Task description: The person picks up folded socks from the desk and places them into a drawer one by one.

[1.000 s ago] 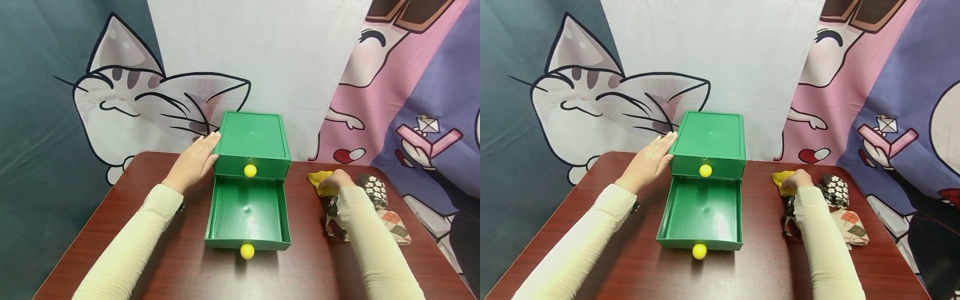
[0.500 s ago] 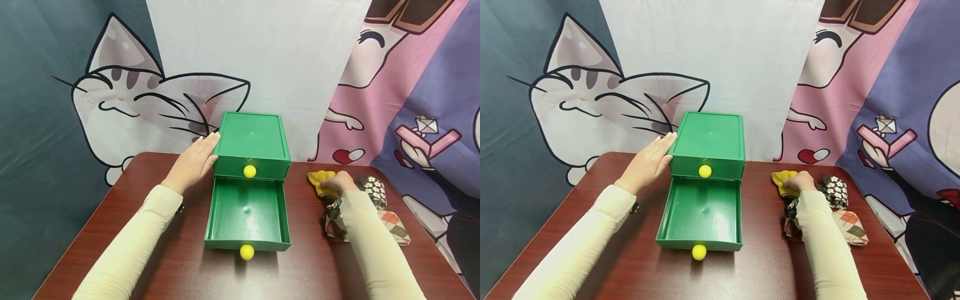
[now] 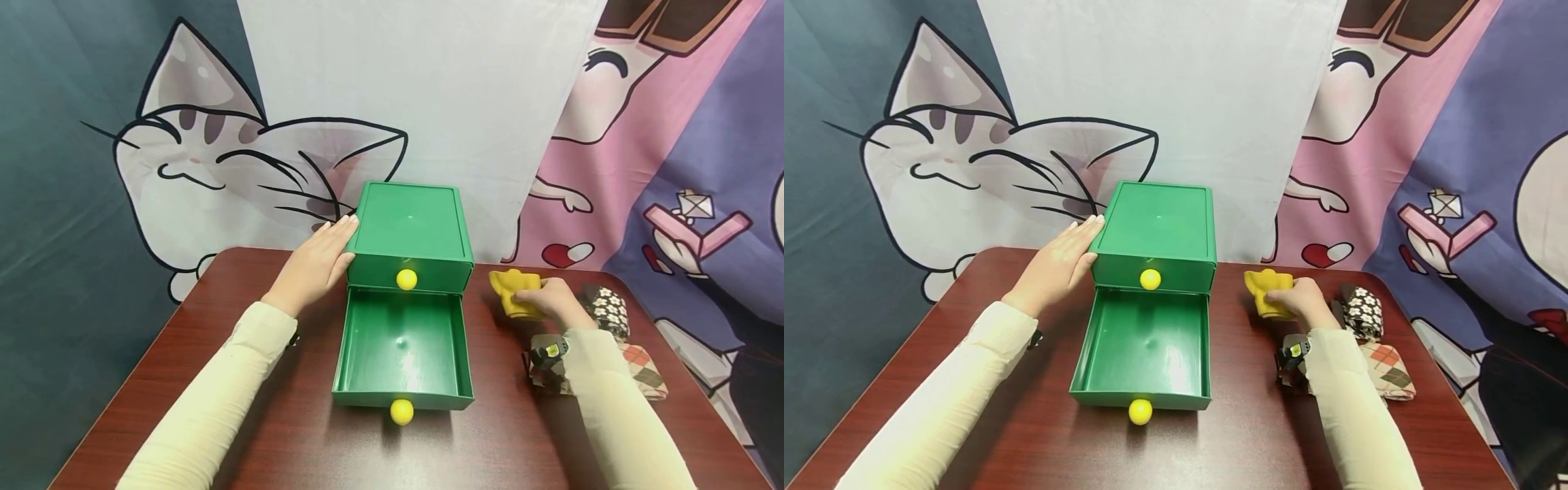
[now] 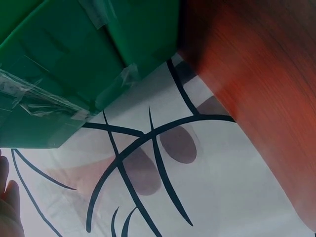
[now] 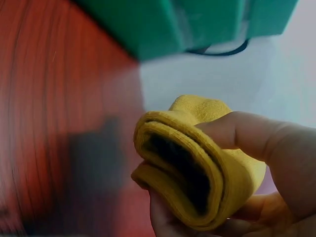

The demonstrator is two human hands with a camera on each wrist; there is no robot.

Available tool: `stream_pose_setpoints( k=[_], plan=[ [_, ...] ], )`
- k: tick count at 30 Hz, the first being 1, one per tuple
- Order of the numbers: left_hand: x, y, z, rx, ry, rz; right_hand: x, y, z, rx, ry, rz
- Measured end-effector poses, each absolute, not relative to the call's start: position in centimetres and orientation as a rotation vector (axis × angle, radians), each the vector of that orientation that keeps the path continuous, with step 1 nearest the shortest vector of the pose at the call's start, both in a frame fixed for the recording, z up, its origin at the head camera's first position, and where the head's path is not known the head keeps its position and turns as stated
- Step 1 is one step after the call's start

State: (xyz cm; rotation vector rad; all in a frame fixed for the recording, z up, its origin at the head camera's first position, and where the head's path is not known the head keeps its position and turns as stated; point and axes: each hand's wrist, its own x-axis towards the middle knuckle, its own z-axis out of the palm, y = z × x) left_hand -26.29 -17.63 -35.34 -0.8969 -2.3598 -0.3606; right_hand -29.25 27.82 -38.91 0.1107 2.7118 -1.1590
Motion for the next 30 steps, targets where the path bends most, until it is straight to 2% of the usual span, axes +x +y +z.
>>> stream_pose_setpoints(
  k=[15,30],
  plan=[
    [-26.3,-17.6,-35.4,-0.917,-2.327,-0.369,-24.1,25.1,-36.9,0.065,2.493,-1.626],
    [-26.5,-17.5,-35.5,-0.905,-2.327,-0.38,-18.9,22.7,-33.1,0.001,2.483,-1.75]
  ],
)
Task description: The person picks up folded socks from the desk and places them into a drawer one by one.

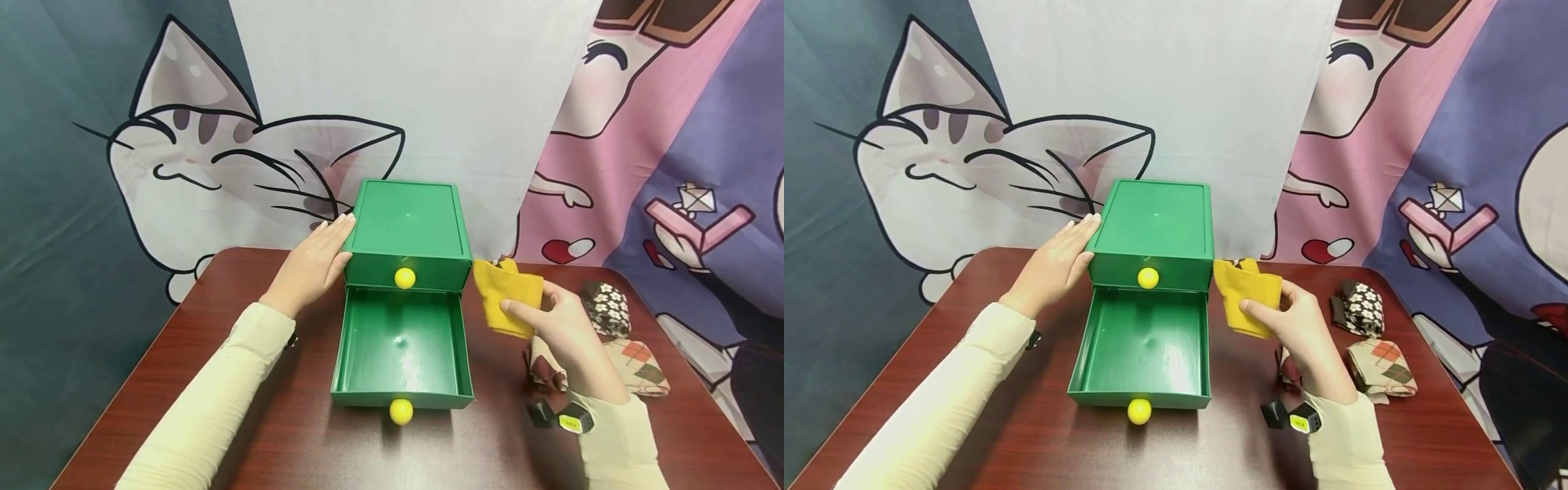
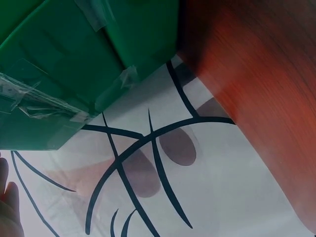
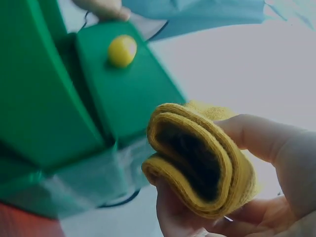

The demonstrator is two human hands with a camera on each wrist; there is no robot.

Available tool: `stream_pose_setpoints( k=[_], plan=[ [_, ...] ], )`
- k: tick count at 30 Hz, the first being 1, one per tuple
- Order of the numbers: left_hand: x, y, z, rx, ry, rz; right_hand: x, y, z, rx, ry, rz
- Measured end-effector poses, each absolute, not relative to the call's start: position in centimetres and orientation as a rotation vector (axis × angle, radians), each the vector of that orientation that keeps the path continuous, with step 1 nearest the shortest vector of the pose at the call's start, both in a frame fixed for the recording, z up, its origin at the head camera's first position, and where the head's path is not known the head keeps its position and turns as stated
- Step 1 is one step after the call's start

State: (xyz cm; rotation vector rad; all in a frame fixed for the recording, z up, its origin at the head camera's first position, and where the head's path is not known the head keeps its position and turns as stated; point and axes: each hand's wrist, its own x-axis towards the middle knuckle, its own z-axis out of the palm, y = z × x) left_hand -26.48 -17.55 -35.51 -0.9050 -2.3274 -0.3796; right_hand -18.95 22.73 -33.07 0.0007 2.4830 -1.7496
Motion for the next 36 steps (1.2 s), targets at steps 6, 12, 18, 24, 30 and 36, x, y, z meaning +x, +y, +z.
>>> stream_pose_setpoints(
  k=[6,12,18,24,30,36],
  plan=[
    [-26.5,-17.7,-35.4,-0.894,-2.332,-0.378,-17.2,21.1,-32.0,-0.137,2.388,-1.876],
    [-26.5,-17.8,-35.4,-0.893,-2.334,-0.372,-16.2,19.1,-31.8,-0.289,2.223,-2.056],
    [-26.5,-17.8,-35.4,-0.897,-2.332,-0.369,-16.0,16.8,-32.1,-0.351,2.061,-2.074],
    [-26.4,-17.7,-35.3,-0.89,-2.358,-0.369,-16.3,14.7,-33.0,-0.373,1.938,-2.001],
    [-26.3,-17.7,-35.2,-0.892,-2.362,-0.375,-16.9,12.9,-33.7,-0.37,1.853,-1.903],
    [-26.2,-17.6,-35.3,-0.897,-2.363,-0.379,-17.3,11.6,-34.3,-0.322,1.914,-1.744]
  ],
)
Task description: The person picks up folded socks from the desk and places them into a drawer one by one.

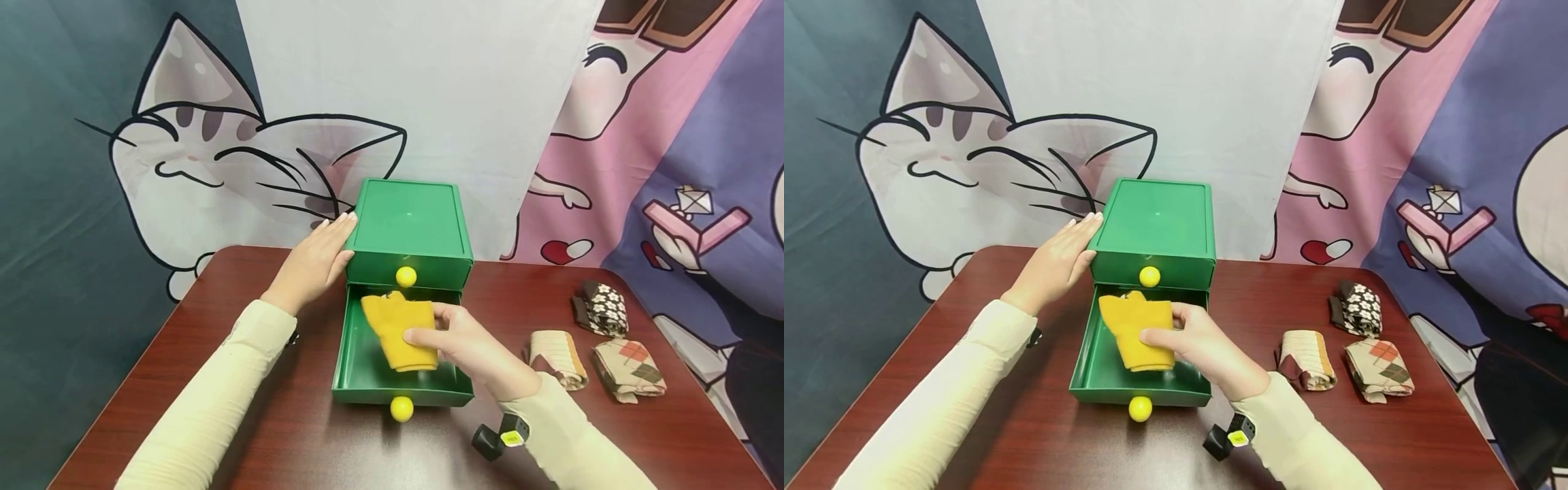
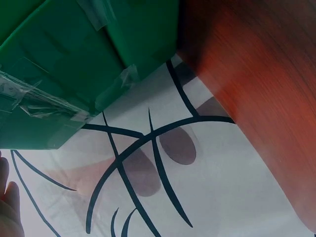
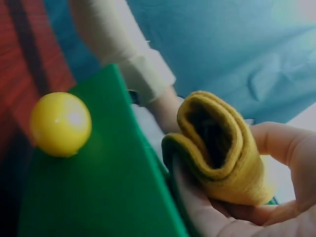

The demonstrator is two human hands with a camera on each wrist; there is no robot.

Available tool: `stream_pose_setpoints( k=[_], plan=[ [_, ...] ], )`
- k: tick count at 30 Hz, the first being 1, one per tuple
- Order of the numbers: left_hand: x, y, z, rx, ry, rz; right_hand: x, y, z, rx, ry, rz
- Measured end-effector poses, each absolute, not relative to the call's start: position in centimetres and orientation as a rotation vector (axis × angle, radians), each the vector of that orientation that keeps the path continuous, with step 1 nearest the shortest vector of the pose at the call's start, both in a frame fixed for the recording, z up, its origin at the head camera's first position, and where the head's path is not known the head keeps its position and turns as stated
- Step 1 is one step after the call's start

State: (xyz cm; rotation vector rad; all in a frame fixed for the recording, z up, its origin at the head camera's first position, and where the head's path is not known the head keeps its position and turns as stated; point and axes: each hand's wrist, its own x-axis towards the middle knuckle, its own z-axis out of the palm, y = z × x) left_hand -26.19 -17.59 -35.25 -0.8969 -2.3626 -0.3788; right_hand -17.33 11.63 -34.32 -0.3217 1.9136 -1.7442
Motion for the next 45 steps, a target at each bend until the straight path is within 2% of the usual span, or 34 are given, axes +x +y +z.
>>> stream_pose_setpoints(
  k=[19,27,45],
  plan=[
    [-26.4,-17.5,-35.2,-0.884,-2.346,-0.379,-17.3,8.2,-36.0,-0.232,2.097,-1.445],
    [-26.4,-17.6,-35.2,-0.88,-2.349,-0.388,-17.0,7.3,-36.3,-0.299,2.008,-1.436],
    [-26.5,-17.6,-35.6,-0.895,-2.336,-0.386,-17.6,10.1,-34.9,-0.462,2.216,-1.388]
  ],
)
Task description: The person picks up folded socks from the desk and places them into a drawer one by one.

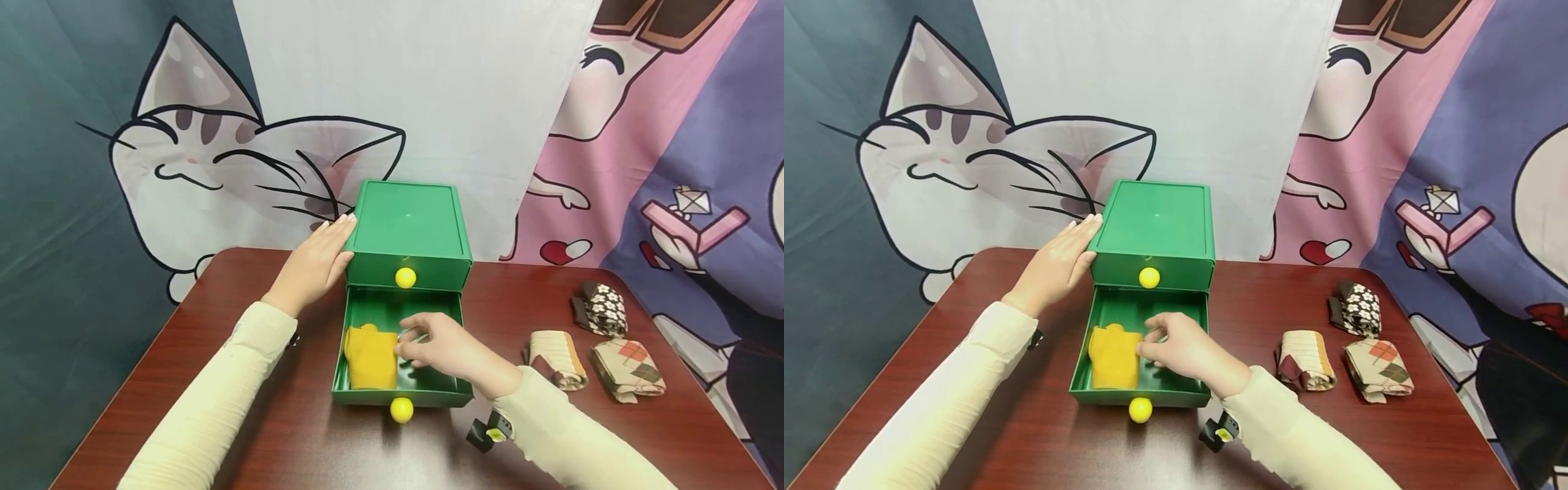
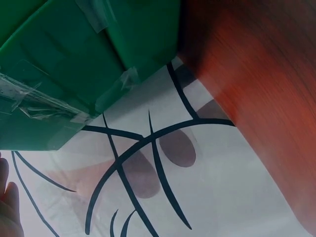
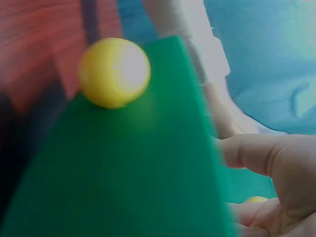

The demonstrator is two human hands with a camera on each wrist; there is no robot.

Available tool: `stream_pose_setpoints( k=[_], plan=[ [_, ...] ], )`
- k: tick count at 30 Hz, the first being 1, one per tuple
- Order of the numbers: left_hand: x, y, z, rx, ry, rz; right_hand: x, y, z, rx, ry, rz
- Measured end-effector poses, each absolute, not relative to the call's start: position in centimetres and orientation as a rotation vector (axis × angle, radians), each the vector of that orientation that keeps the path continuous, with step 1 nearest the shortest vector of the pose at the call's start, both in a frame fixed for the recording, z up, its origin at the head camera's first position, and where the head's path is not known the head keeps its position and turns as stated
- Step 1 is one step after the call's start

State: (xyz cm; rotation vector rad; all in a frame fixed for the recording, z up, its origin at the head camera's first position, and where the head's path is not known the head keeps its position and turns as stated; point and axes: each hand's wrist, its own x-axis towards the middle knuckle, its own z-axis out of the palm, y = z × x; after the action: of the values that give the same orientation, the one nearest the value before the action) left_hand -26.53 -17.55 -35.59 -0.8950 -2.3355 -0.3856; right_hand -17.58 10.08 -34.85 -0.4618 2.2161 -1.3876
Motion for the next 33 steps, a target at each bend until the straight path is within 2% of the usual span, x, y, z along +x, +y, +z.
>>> stream_pose_setpoints(
  k=[11,19,33],
  plan=[
    [-26.5,-17.6,-35.4,-0.878,-2.346,-0.38,-16.3,14.7,-32.5,-0.736,2.478,-1.382],
    [-26.3,-17.5,-35.6,-0.881,-2.338,-0.385,-15.7,18.7,-32.7,-0.759,2.631,-1.504],
    [-26.2,-17.2,-35.5,-0.857,-2.379,-0.394,-16.2,25.1,-33.6,-0.339,3.194,-1.151]
  ],
)
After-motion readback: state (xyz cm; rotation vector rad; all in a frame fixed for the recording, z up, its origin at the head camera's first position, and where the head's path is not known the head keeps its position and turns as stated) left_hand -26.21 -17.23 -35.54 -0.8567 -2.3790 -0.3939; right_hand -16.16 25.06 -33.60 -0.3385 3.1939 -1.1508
